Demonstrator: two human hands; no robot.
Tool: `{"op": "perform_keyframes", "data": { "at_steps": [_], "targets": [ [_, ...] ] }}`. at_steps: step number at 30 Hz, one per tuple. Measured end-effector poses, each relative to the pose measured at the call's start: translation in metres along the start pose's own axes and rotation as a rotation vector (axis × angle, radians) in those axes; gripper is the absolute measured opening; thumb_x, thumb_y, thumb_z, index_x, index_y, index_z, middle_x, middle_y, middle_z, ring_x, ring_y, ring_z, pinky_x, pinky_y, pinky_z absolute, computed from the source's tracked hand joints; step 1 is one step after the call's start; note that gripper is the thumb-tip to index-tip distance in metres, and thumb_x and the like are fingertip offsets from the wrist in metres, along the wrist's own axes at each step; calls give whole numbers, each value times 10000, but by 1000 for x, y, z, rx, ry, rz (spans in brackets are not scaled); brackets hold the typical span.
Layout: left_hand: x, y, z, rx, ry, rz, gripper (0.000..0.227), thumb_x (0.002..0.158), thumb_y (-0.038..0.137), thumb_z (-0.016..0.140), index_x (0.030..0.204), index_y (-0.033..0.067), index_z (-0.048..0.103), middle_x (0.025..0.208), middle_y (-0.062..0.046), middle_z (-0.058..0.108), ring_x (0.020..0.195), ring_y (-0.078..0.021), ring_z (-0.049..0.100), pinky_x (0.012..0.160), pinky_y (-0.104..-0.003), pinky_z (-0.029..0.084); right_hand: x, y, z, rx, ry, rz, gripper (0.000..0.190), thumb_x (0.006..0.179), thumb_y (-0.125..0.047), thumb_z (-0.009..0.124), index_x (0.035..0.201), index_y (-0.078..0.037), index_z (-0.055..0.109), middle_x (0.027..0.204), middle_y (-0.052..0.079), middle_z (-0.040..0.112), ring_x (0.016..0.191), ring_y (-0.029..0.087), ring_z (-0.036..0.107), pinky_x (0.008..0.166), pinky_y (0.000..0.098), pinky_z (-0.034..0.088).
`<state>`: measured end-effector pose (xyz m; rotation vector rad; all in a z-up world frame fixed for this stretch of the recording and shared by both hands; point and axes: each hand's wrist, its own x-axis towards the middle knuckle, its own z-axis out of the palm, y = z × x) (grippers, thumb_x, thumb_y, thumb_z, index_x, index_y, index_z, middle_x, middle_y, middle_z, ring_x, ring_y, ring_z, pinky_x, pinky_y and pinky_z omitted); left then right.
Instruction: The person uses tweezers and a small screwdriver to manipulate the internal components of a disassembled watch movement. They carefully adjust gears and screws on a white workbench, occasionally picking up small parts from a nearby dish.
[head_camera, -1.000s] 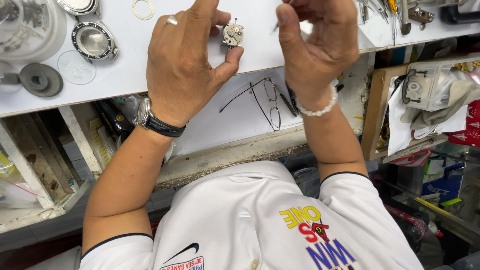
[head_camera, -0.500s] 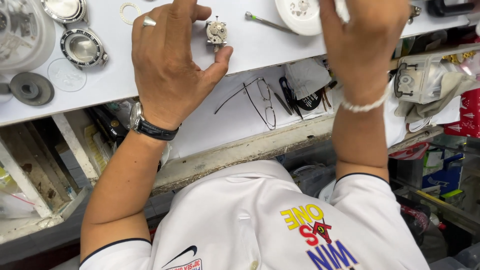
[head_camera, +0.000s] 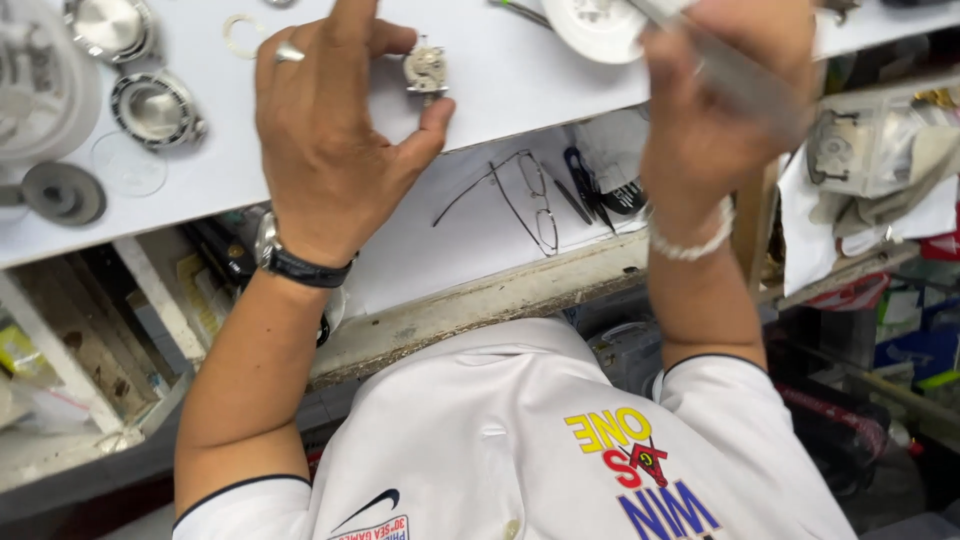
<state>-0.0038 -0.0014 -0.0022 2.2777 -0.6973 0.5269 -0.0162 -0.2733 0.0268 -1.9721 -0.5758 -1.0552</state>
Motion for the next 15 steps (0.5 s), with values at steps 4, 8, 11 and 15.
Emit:
{"op": "perform_keyframes", "data": {
  "at_steps": [4, 8, 11, 15],
  "targets": [
    [2, -4, 1, 8, 2, 52, 764, 1007, 230, 955, 1493, 67, 388, 1201, -23, 744, 1026, -270, 703, 953, -471, 500, -48, -26, 35, 190, -69, 34, 211, 1038, -119, 692, 1197, 6, 631, 1041, 170, 705, 875, 309, 717, 813, 387, 632],
    [2, -2, 0, 21, -8, 19, 777, 961, 255, 971, 1472, 73, 414, 1182, 10, 726, 1009, -238, 680, 982, -462, 507, -50, -40, 42, 116, -141, 75, 209, 1039, -37, 693, 1217, 35, 612, 1084, 201, 693, 943, 370, 708, 825, 420, 643],
    [1, -2, 1, 8, -20, 11, 810, 1011, 291, 949, 1536, 113, 358, 1222, 28, 723, 1047, -220, 699, 1028, -450, 504, -48, -40, 41, 105, -186, 30, 156, 1038, -32, 684, 1168, 35, 630, 999, 200, 710, 883, 341, 695, 793, 416, 591],
    [1, -3, 2, 21, -5, 18, 671, 1076, 363, 844, 1503, 103, 396, 1198, 20, 720, 1005, -232, 679, 1012, -457, 510, -50, -37, 39, 134, -211, 41, 165, 1032, -22, 693, 1184, 5, 637, 1016, 183, 690, 884, 324, 671, 802, 404, 579]
  ]
}}
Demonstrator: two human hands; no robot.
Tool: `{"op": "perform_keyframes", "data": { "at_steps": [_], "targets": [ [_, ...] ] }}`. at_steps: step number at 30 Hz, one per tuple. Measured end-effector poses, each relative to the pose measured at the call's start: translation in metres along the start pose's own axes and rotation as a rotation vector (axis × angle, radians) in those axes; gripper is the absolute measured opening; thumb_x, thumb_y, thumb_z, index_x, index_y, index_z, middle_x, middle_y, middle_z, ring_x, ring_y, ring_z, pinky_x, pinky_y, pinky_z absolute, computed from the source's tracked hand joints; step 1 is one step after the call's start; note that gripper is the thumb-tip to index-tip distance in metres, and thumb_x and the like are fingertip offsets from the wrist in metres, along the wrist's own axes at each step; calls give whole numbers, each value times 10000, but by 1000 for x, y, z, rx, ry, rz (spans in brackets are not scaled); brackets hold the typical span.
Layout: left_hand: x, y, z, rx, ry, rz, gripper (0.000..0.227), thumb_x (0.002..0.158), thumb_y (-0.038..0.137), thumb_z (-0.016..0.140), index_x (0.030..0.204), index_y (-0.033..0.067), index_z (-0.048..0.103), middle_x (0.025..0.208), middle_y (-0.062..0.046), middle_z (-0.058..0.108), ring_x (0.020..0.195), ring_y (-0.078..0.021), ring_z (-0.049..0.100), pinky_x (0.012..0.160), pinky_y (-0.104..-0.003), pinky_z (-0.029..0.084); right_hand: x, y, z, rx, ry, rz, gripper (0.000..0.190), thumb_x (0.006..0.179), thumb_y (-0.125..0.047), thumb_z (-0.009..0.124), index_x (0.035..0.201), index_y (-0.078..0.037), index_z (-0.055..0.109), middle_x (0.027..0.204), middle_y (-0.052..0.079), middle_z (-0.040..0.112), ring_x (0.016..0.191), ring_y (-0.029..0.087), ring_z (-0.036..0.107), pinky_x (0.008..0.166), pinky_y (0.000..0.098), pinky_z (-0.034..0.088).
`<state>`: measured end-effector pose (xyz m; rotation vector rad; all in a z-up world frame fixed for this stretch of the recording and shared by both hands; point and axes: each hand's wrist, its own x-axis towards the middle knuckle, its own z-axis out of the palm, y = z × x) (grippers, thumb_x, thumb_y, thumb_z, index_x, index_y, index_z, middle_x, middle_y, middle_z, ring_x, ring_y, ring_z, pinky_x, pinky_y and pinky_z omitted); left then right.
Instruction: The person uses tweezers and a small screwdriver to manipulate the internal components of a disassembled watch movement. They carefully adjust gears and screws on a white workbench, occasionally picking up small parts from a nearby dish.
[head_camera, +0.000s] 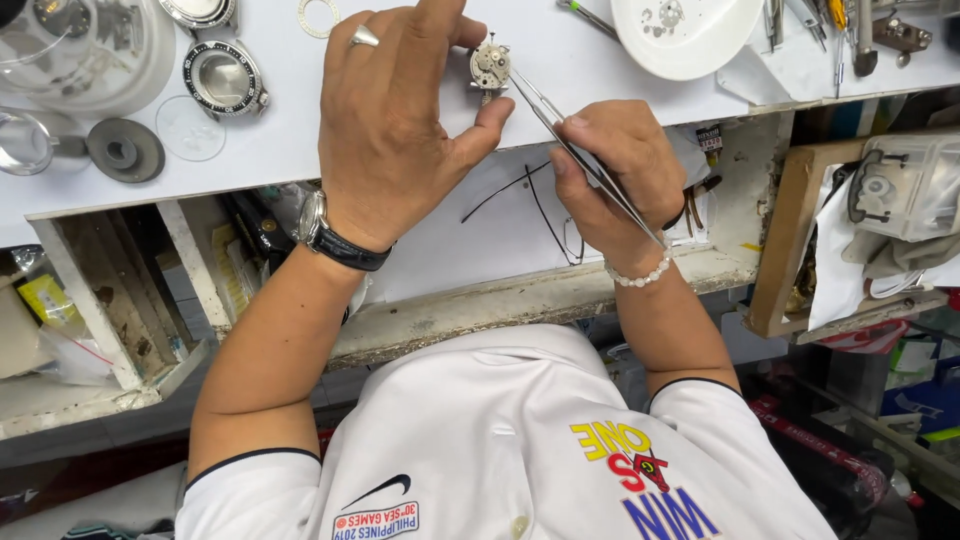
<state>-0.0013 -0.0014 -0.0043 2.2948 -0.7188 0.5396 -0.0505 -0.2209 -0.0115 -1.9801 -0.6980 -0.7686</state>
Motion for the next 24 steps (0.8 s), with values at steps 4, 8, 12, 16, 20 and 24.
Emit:
{"op": "perform_keyframes", "data": {
  "at_steps": [4, 8, 12, 16, 20, 24],
  "targets": [
    [-4, -2, 3, 34, 28, 22, 693, 1131, 437, 801, 1544, 116, 346, 1266, 5, 720, 1026, -220, 692, 1061, -463, 521, 3, 2, 0, 21, -20, -26, 188, 1019, 20, 701, 1198, -4, 649, 1006, 196, 664, 885, 318, 641, 811, 399, 561],
    [0, 2, 1, 248, 33, 62, 710, 1073, 509, 867, 1476, 88, 462, 1379, -126, 636, 878, -313, 673, 1010, -484, 512, 1, 3, 1, 78, -53, -28, 200, 1006, 78, 696, 1194, 15, 662, 1029, 206, 668, 893, 321, 641, 798, 409, 552],
    [-4, 5, -6, 522, -21, 271, 487, 1219, 480, 618, 1574, 194, 448, 1512, -79, 476, 1338, -182, 643, 1002, -488, 520, -4, 6, 10, 62, -28, -108, 206, 988, 97, 727, 1175, 21, 686, 1009, 210, 659, 883, 328, 624, 770, 408, 541],
    [1, 0, -10, 515, 157, 523, 358, 1240, 269, 623, 1544, 148, 478, 1436, -106, 558, 1276, -229, 687, 991, -476, 486, -4, -1, 13, 19, 3, -110, 192, 1018, 85, 715, 1184, -5, 679, 1038, 212, 633, 917, 337, 606, 815, 439, 519],
    [-2, -2, -5, 530, 183, 555, 434, 1284, 278, 714, 1575, 137, 425, 1473, -109, 543, 1323, -232, 665, 1016, -498, 465, -8, 1, 12, 15, -9, -104, 196, 1018, 81, 712, 1179, -25, 679, 1036, 203, 633, 923, 328, 605, 847, 433, 489],
    [-2, -1, -8, 480, 133, 555, 412, 1289, 270, 676, 1574, 120, 419, 1484, -132, 535, 1339, -273, 641, 1032, -509, 458, -10, 3, 12, -19, 6, -117, 185, 1023, 58, 712, 1180, -35, 680, 1056, 199, 641, 948, 331, 610, 856, 437, 508]
  ]
}}
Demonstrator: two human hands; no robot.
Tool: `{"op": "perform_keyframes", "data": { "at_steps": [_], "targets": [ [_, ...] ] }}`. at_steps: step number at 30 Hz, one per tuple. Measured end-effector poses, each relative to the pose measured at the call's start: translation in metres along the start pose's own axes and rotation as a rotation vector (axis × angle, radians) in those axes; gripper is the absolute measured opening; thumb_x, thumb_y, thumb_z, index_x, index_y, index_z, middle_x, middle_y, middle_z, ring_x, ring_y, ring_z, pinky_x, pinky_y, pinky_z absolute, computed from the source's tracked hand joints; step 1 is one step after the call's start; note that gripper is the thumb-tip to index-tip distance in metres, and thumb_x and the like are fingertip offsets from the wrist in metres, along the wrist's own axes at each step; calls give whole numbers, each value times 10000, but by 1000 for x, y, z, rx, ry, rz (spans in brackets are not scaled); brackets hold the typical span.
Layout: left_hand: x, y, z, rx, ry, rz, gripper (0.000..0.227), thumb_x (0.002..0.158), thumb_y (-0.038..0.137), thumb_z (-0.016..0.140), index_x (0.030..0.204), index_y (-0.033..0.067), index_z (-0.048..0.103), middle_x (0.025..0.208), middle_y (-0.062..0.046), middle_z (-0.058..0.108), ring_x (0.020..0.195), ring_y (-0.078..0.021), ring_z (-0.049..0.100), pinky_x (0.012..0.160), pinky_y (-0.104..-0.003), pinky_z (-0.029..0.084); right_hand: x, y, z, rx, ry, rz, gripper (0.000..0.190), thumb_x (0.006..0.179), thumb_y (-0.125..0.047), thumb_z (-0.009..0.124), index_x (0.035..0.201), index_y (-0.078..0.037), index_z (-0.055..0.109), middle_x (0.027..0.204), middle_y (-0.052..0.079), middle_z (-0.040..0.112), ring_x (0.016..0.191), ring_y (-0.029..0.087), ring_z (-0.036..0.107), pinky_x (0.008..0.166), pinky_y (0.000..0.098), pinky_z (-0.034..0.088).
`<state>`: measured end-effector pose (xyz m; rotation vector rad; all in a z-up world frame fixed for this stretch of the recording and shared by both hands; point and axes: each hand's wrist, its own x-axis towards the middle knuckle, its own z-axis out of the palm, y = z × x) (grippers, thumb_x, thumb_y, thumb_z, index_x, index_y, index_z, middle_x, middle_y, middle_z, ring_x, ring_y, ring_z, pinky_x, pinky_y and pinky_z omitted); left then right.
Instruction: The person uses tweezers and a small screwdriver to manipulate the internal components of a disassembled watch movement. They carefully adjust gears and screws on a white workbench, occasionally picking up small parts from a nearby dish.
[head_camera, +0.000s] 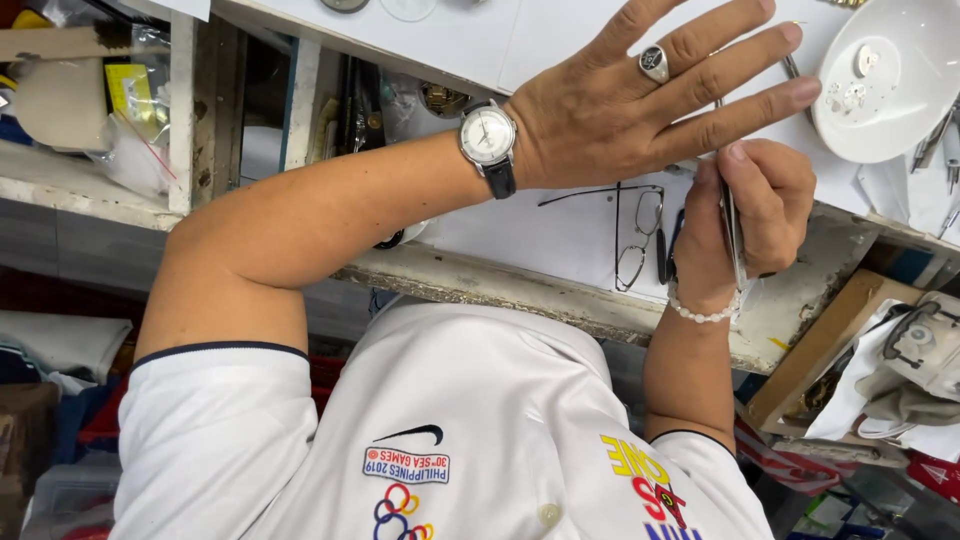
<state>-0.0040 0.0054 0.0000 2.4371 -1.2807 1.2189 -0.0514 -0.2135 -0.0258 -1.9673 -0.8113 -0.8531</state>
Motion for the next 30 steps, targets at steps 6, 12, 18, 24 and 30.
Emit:
{"op": "perform_keyframes", "data": {
  "at_steps": [6, 12, 18, 24, 30],
  "targets": [
    [-9, 7, 7, -84, -155, -183, 562, 1224, 480, 700, 1612, 202, 404, 1529, -120, 468, 1270, -287, 699, 1005, -490, 492, 3, -1, 0, -6, 4, 1, 228, 997, 107, 717, 1187, -14, 683, 1029, 204, 628, 893, 339, 599, 796, 440, 517],
    [-9, 13, 17, -250, -110, -503, 779, 1051, 615, 881, 1391, 54, 461, 1239, -186, 637, 1061, -396, 638, 897, -507, 523, 4, 9, -7, 47, 21, -13, 273, 972, 106, 720, 1210, -22, 680, 1026, 180, 659, 894, 296, 626, 771, 370, 562],
    [-1, 7, 7, -327, -165, -516, 818, 1096, 548, 880, 1513, 69, 365, 1155, -60, 637, 789, -283, 547, 1029, -468, 459, 8, 6, -22, 23, 24, 69, 285, 993, 107, 693, 1233, -46, 671, 1062, 176, 643, 922, 301, 619, 799, 386, 560],
    [1, 6, 7, -395, -119, -496, 769, 1074, 347, 911, 1523, 60, 357, 1239, -30, 722, 855, -234, 657, 1150, -491, 438, 2, 19, -50, -316, 214, 198, 151, 1012, -12, 730, 1159, -21, 697, 1050, 142, 677, 928, 264, 663, 763, 336, 610],
    [0, 6, 8, -426, -124, -504, 801, 1076, 240, 909, 1577, 92, 301, 1222, -4, 737, 1021, -209, 729, 1163, -466, 429, 5, 14, -58, -462, 217, 278, 142, 1025, -95, 726, 1116, 10, 696, 1000, 148, 703, 925, 282, 670, 813, 382, 580]
  ]
}}
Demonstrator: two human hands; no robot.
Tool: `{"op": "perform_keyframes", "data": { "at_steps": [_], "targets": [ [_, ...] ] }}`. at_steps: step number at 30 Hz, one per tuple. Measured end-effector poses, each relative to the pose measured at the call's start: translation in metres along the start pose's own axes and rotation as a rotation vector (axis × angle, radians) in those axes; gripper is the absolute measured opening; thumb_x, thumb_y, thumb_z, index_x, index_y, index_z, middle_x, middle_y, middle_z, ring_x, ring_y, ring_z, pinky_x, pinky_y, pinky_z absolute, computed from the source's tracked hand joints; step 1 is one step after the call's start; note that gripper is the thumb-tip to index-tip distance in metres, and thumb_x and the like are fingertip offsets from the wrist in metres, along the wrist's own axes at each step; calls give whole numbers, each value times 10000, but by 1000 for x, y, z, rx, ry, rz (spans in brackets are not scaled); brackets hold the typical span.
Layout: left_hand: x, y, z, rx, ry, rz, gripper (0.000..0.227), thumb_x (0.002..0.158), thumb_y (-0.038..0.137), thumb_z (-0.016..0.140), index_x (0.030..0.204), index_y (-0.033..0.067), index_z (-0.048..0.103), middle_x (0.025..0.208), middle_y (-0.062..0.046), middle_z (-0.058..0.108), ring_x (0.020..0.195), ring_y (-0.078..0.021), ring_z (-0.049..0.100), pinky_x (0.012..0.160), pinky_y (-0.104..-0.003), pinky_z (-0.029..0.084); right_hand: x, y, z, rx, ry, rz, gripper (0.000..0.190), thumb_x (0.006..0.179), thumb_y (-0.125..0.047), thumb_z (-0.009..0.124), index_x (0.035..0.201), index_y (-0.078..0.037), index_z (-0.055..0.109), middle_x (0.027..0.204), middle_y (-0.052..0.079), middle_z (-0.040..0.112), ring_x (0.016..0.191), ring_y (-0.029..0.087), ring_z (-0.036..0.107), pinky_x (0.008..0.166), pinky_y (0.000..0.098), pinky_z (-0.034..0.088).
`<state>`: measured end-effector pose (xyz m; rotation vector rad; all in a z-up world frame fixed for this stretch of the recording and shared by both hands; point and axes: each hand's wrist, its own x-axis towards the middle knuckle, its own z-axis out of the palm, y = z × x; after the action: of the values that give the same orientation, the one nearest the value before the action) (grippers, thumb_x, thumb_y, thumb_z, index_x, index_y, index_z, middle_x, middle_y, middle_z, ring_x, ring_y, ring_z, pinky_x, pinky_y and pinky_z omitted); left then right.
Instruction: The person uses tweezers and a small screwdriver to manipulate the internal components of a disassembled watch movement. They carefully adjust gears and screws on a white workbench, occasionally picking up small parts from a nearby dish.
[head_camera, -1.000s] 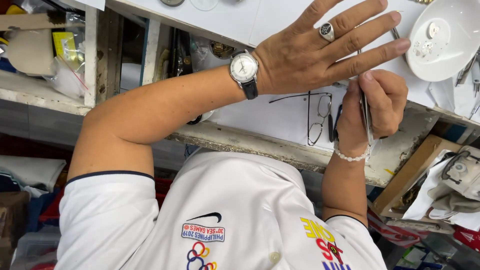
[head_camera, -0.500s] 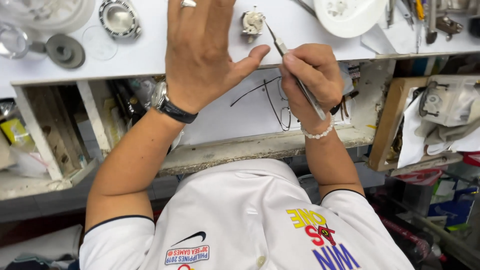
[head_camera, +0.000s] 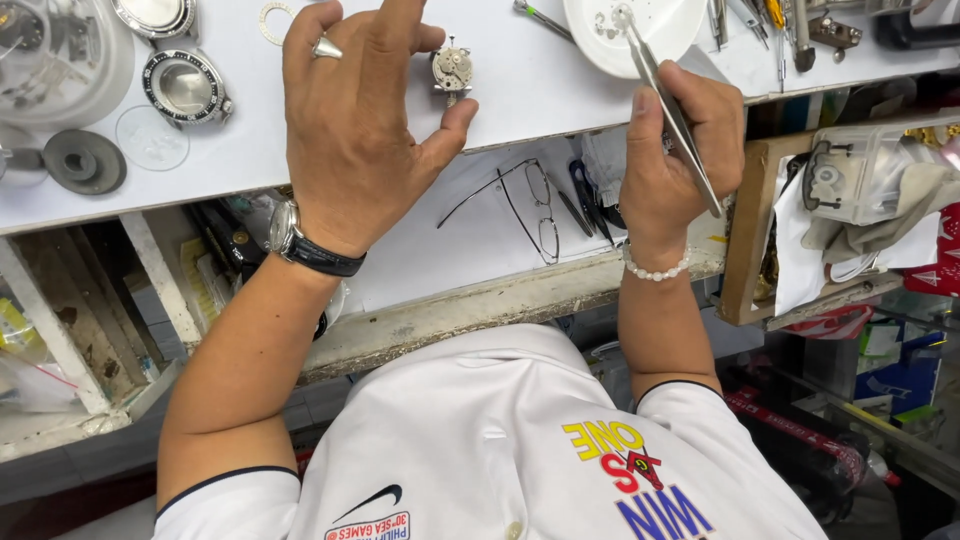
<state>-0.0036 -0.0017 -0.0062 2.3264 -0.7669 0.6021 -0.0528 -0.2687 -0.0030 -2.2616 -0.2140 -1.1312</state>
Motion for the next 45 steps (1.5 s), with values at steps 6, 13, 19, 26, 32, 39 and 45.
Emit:
{"op": "perform_keyframes", "data": {
  "at_steps": [6, 13, 19, 26, 32, 39, 45],
  "targets": [
    [-2, 0, 0, 38, 19, -3, 811, 1066, 280, 951, 1555, 95, 332, 1216, -1, 743, 935, -211, 701, 1148, -451, 422, -11, -6, 18, 190, 44, -7, 167, 1025, -124, 725, 1125, 1, 678, 995, 143, 706, 892, 256, 691, 765, 324, 605],
    [0, 2, -1, 59, 24, 7, 804, 1039, 293, 956, 1538, 90, 359, 1212, 0, 730, 1003, -205, 732, 1143, -447, 425, -11, -51, 36, 425, -182, -50, 179, 1014, -3, 714, 1183, -2, 656, 1048, 159, 711, 911, 308, 717, 815, 376, 603],
    [-1, 1, 0, 87, 13, 11, 863, 1033, 276, 970, 1573, 104, 320, 1220, 31, 757, 984, -194, 716, 1164, -439, 412, -12, -50, 38, 397, -197, -64, 157, 1017, -44, 712, 1157, -6, 654, 1021, 152, 711, 883, 304, 704, 810, 378, 590],
    [-2, 1, 0, 83, 8, 7, 921, 1022, 255, 996, 1596, 118, 288, 1221, 37, 760, 1014, -190, 719, 1179, -437, 415, -12, -49, 39, 393, -200, -67, 145, 1010, -42, 719, 1137, -4, 662, 1013, 144, 712, 875, 303, 710, 812, 385, 588],
    [-1, 1, 0, 71, 5, 6, 882, 1027, 261, 966, 1590, 114, 303, 1219, 35, 765, 1021, -196, 720, 1183, -437, 396, -12, -50, 40, 390, -189, -63, 117, 1006, -17, 707, 1117, 4, 678, 995, 150, 718, 867, 310, 702, 789, 390, 581],
    [0, 1, -2, 72, -9, 5, 877, 1012, 254, 970, 1578, 107, 316, 1250, 38, 760, 993, -205, 708, 1169, -454, 409, -15, -47, 42, 418, -177, -25, 107, 1013, -48, 699, 1109, -4, 680, 974, 155, 728, 857, 309, 705, 781, 380, 580],
    [0, 1, -2, 68, -8, 8, 882, 1010, 254, 978, 1576, 102, 320, 1254, 36, 766, 1025, -210, 719, 1168, -455, 411, -16, -46, 43, 410, -160, -32, 105, 1011, -43, 699, 1107, -4, 679, 980, 156, 719, 851, 313, 699, 768, 381, 583]
  ]
}}
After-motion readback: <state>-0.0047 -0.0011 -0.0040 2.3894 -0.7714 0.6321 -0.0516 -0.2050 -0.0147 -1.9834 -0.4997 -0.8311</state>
